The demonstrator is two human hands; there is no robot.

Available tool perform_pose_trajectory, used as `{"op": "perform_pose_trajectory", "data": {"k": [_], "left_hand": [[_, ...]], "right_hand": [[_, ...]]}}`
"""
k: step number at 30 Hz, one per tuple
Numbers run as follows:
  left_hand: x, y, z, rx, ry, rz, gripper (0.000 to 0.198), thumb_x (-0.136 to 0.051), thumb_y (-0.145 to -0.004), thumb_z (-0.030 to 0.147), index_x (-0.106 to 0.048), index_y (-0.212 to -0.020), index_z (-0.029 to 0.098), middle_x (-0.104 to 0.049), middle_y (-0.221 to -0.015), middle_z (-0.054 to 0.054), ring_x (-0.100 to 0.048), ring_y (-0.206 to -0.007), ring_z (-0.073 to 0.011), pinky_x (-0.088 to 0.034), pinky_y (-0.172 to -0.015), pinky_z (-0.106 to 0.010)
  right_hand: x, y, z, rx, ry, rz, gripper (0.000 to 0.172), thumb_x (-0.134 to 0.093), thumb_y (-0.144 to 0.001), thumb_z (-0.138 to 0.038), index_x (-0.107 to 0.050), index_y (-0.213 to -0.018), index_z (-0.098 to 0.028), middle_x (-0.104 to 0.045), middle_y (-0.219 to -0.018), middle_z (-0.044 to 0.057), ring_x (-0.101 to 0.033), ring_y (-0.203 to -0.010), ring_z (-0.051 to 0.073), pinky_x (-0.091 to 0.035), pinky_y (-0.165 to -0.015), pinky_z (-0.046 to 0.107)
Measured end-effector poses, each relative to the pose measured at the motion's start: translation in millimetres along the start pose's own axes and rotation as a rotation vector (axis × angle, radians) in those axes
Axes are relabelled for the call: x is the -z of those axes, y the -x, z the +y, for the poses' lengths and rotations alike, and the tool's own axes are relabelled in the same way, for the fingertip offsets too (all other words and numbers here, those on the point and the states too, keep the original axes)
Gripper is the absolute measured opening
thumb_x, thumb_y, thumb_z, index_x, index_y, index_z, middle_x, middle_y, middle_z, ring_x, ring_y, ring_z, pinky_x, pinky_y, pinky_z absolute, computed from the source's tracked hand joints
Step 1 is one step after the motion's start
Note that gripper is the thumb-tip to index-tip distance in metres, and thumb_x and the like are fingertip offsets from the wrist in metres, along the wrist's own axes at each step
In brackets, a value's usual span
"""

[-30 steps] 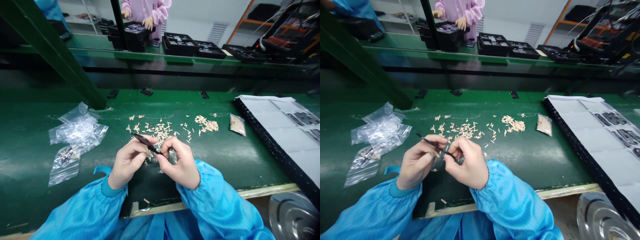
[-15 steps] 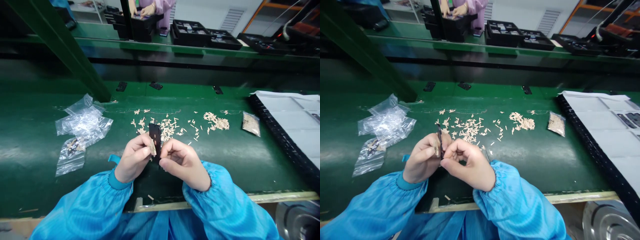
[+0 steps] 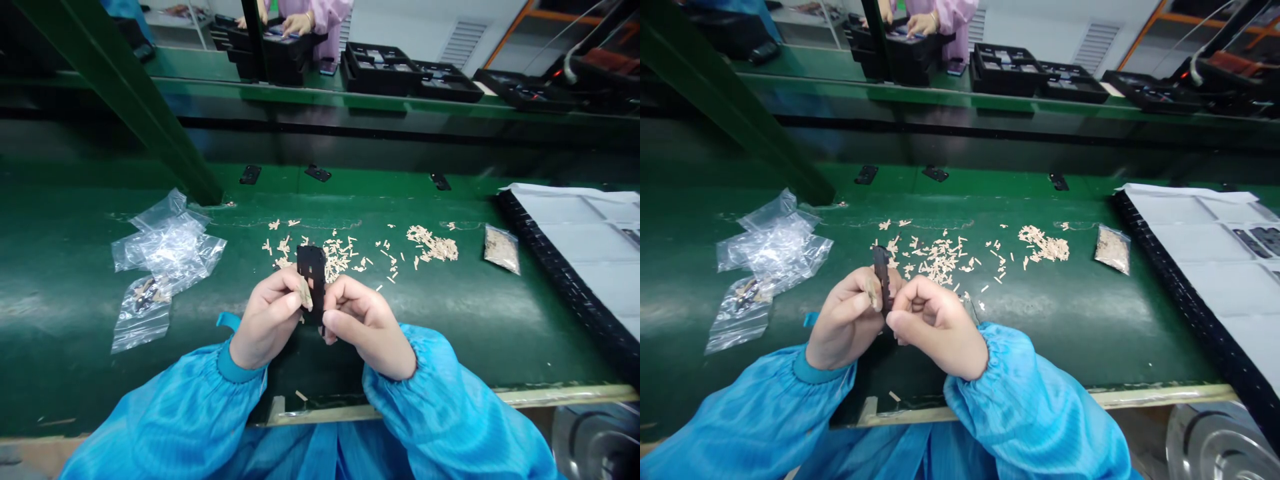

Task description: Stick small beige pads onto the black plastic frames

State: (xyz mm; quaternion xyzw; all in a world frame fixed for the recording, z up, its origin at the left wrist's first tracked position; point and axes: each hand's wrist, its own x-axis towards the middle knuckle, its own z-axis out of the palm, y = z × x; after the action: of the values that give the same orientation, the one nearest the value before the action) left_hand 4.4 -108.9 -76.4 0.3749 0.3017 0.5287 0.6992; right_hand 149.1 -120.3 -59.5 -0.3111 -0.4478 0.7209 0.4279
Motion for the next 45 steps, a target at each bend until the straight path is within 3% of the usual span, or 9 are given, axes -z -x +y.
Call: {"op": "perform_pose_trajectory", "data": {"k": [9, 20, 29, 36, 45], "left_hand": [[-1.9, 0.0, 2.2, 0.061, 0.07, 0.008, 0.013, -0.063, -0.071, 0.027, -0.061, -0.062, 0.018, -0.052, -0.067, -0.002, -0.049, -0.061, -0.0125, -0.041, -0.048, -0.023], [-3.9, -4.5, -2.4, 0.053, 0.065, 0.071, 0.012, -0.061, -0.072, 0.023, -0.061, -0.063, 0.017, -0.053, -0.067, 0.0, -0.049, -0.066, -0.0112, -0.042, -0.06, -0.023], [-11.2, -5.6, -4.9, 0.143, 0.179, 0.213, 0.01, -0.061, -0.071, 0.021, -0.06, -0.062, 0.015, -0.057, -0.065, 0.0, -0.051, -0.065, -0.009, -0.044, -0.062, -0.019], [-12.4, -5.3, -9.3, 0.188, 0.208, 0.253, 0.009, -0.056, -0.076, 0.02, -0.058, -0.069, 0.015, -0.055, -0.071, 0.0, -0.051, -0.072, -0.011, -0.045, -0.066, -0.022], [-14.2, -1.1, -10.7, 0.217, 0.301, 0.281, 0.011, -0.054, -0.077, 0.014, -0.058, -0.066, 0.015, -0.053, -0.07, 0.002, -0.049, -0.068, -0.0078, -0.044, -0.061, -0.017]], "right_hand": [[2.3, 0.0, 5.7, -0.005, -0.15, -0.022, 0.013, -0.057, -0.083, -0.026, -0.051, -0.079, -0.015, -0.053, -0.063, -0.003, -0.05, -0.055, 0.006, -0.042, -0.054, 0.019], [5.1, -4.3, 8.9, -0.007, -0.082, 0.046, 0.017, -0.061, -0.08, -0.026, -0.049, -0.075, -0.016, -0.048, -0.058, -0.005, -0.044, -0.051, 0.004, -0.034, -0.05, 0.017], [8.0, -9.8, 13.6, 0.163, 0.275, 0.105, 0.014, -0.05, -0.086, -0.029, -0.044, -0.081, -0.018, -0.042, -0.066, -0.004, -0.04, -0.056, 0.007, -0.033, -0.052, 0.02], [10.5, -12.3, 23.1, 0.286, 0.595, 0.174, 0.008, -0.042, -0.089, -0.027, -0.041, -0.086, -0.02, -0.044, -0.07, -0.003, -0.043, -0.056, 0.007, -0.037, -0.053, 0.021], [11.3, -18.9, 32.1, 0.753, 1.243, 0.364, 0.012, -0.036, -0.091, -0.028, -0.043, -0.091, -0.019, -0.051, -0.068, 0.003, -0.045, -0.057, 0.014, -0.035, -0.054, 0.027]]}}
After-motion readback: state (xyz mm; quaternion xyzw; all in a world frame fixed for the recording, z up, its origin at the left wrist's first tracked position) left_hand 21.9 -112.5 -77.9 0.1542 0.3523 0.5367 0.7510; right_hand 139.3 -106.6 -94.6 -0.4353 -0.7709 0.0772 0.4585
